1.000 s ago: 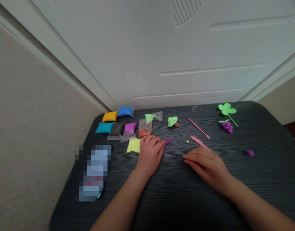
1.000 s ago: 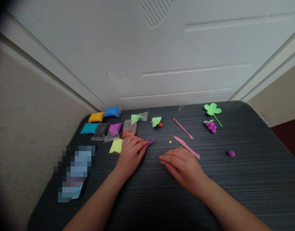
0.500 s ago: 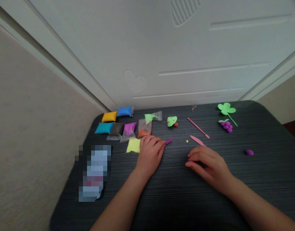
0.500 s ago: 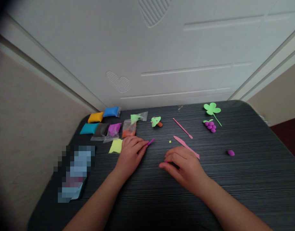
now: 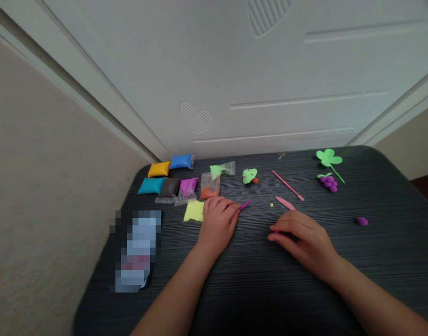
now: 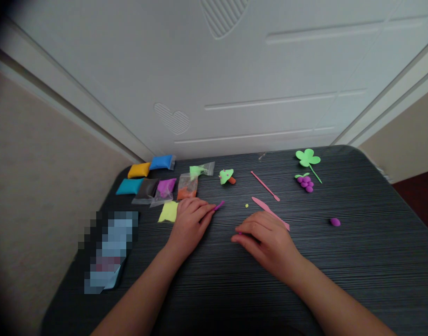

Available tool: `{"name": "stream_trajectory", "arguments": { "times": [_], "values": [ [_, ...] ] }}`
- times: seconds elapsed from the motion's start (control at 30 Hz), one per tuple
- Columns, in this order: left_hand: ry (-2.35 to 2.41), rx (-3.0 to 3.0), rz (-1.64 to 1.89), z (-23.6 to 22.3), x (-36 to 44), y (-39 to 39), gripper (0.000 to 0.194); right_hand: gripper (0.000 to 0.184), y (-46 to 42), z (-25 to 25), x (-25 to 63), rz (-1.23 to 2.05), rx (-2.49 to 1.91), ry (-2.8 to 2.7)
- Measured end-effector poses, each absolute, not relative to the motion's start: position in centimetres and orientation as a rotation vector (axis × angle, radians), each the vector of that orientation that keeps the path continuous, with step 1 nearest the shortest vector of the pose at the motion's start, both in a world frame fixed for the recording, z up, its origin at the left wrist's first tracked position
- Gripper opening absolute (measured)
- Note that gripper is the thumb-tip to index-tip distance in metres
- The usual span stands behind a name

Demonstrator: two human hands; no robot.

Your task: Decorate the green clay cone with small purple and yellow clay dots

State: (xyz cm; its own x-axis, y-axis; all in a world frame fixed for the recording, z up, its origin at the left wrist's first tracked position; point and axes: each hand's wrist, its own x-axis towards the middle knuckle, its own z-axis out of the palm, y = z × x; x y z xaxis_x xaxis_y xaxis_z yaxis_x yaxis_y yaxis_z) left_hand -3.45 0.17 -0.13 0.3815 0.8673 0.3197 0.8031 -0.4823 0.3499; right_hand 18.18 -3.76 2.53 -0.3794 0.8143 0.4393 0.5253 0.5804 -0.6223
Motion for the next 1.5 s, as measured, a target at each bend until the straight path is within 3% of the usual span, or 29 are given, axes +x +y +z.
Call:
{"name": "stream_trajectory", "arguments": {
  "times": [0.97,1.5],
  "values": [
    [1.521,2.515,0.711,-0.19,-3.47,0.20,0.020,0.005,-3.89,2.56,18.21,0.547,-1.102,-2.087],
    [1.540,2.513,0.694,0.02,-3.59,0.24,0.025,0.014,-3.77,2.22,18.09,0.536,-1.073,-2.105]
  ]
}}
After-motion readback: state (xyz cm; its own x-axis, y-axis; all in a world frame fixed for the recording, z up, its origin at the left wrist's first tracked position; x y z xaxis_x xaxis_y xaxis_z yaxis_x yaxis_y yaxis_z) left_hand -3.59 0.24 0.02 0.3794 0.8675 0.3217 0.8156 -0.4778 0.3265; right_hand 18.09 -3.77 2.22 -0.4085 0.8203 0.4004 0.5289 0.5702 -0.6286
